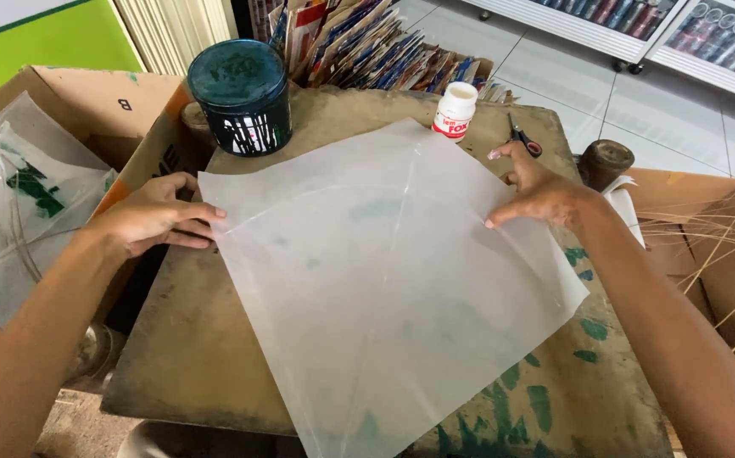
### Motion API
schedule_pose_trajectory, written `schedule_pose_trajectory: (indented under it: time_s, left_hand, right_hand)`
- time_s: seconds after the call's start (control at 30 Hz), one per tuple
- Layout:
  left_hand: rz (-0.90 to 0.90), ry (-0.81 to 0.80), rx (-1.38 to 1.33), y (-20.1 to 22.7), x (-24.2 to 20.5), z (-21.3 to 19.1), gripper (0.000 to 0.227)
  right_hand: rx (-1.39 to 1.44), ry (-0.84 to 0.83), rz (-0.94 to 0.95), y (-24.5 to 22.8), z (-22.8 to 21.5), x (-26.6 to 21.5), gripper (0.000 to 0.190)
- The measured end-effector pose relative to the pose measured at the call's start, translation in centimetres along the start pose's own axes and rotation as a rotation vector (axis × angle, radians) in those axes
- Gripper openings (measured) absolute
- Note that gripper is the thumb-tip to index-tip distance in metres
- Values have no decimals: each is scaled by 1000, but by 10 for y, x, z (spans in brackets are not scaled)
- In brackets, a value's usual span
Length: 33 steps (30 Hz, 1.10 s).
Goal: Applying glue to a bamboo frame and folding kite paper edges to assemble a kite
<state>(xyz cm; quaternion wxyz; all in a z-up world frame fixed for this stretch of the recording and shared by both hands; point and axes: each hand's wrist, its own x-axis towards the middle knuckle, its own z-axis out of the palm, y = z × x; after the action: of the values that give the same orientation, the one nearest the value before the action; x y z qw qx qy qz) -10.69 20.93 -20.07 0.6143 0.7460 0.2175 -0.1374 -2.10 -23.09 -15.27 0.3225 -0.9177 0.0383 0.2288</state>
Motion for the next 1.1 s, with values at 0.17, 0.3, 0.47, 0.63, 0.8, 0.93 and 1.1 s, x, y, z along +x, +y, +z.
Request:
schedule_pose_trajectory:
  time_s: [0.17, 0.3, 0.47, 0.63, 0.8, 0.93, 1.1]
  left_hand:
    - [-83, 49, 567, 33, -21, 6, 53]
    - [122, 468, 1197, 49, -22, 38, 87]
    - [1194, -19, 903, -1, 50, 126, 58]
    - [1072, -220, 1045, 9, 49, 178, 74]
    - [935, -216, 1090, 24, 49, 190, 78]
    - [906, -206, 1097, 23, 56, 191, 81]
    - [879, -190, 1113, 23, 59, 191, 85]
  right_hand:
    - [23, -39, -33, -1, 1, 3, 102]
    - [-6, -35, -20, -9, 3, 6, 100]
    - [-52, 40, -265, 42, -3, 63, 109]
    - [-71, 57, -234, 37, -2, 62, 109]
    - [-119, 65, -216, 30, -1, 52, 104]
    - [-157, 67, -189, 17, -4, 42, 102]
    - [-248, 122, -145, -1, -6, 24, 100]
